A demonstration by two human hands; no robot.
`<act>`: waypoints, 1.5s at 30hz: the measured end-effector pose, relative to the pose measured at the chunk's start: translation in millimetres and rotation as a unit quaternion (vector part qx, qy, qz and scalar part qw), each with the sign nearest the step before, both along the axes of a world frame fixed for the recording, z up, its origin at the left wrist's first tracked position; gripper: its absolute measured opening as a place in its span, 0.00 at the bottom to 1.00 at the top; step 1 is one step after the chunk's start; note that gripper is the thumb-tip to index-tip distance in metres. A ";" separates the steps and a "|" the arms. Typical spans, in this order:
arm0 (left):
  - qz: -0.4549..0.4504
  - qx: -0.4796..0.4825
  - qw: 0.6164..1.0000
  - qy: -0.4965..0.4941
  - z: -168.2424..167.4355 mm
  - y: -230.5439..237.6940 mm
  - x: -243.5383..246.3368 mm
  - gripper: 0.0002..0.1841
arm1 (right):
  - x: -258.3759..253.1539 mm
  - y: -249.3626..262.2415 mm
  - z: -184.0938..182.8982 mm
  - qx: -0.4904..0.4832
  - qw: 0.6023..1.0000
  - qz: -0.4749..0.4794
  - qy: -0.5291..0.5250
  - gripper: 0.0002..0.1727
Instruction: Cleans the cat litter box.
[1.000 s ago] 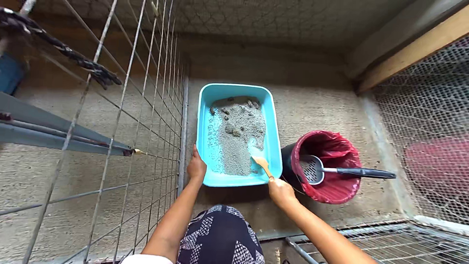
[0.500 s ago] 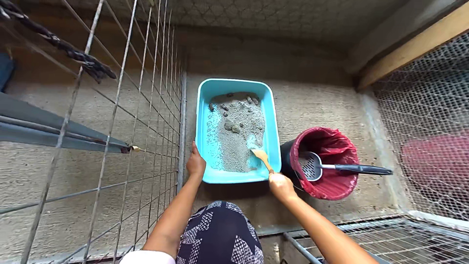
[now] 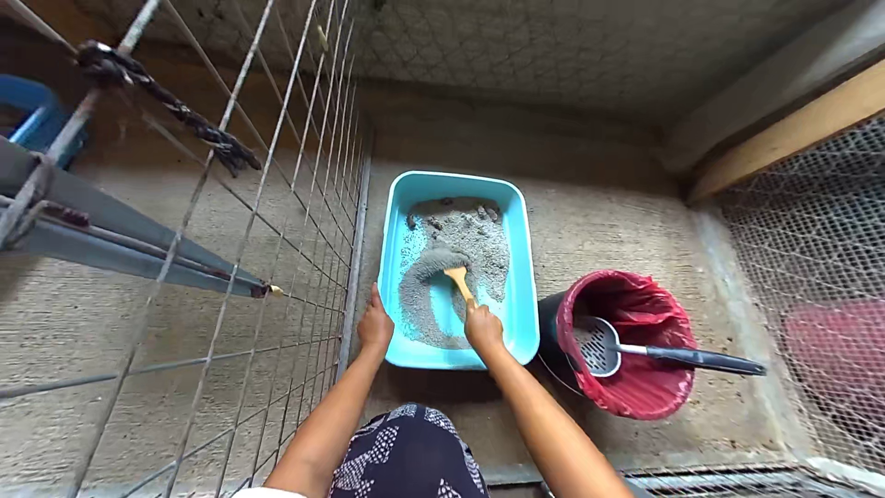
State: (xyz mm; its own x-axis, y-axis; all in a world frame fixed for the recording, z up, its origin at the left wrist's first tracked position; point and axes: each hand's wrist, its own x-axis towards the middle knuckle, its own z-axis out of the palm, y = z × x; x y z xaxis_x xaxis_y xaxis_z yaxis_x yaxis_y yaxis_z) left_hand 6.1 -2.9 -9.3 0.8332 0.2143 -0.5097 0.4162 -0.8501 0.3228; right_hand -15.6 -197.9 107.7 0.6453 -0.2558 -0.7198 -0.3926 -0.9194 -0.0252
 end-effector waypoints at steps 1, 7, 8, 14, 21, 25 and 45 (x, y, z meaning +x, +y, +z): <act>0.001 -0.011 1.000 0.001 4.3 0.5 1.8 0.41 | 16.5 6.4 25.2 0.002 1.000 -0.015 0.007 0.28; 0.027 -0.019 0.999 0.030 34.4 -5.6 -2.2 0.38 | -12.6 76.1 232.9 0.074 0.990 -0.009 0.120 0.26; 0.024 -0.026 0.996 0.082 64.5 -9.4 0.7 0.36 | -13.2 84.5 250.5 0.082 0.986 0.015 0.142 0.26; 0.036 -0.039 0.999 -0.002 9.6 -9.9 -13.8 0.35 | 23.1 66.3 224.8 0.097 0.992 -0.025 0.075 0.27; 0.039 -0.106 0.986 0.121 38.4 -7.9 -11.1 0.38 | 13.6 24.8 98.1 0.034 0.999 -0.021 0.016 0.25; 0.060 -0.063 0.996 0.030 26.5 -21.9 -15.2 0.33 | -21.4 29.1 100.3 0.032 0.994 0.019 0.104 0.27; 0.185 -0.376 0.906 0.056 -31.5 12.8 104.3 0.35 | -100.8 -124.3 158.9 0.078 0.982 -0.134 -0.110 0.23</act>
State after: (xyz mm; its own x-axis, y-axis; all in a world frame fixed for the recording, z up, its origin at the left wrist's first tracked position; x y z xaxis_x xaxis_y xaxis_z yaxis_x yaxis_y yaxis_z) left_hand 110.4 9.9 -40.8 0.7095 0.0261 -0.7042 0.6934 -0.2037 0.6911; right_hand -116.4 -322.2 266.6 0.7139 -0.3362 -0.6143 -0.5895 -0.7620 -0.2680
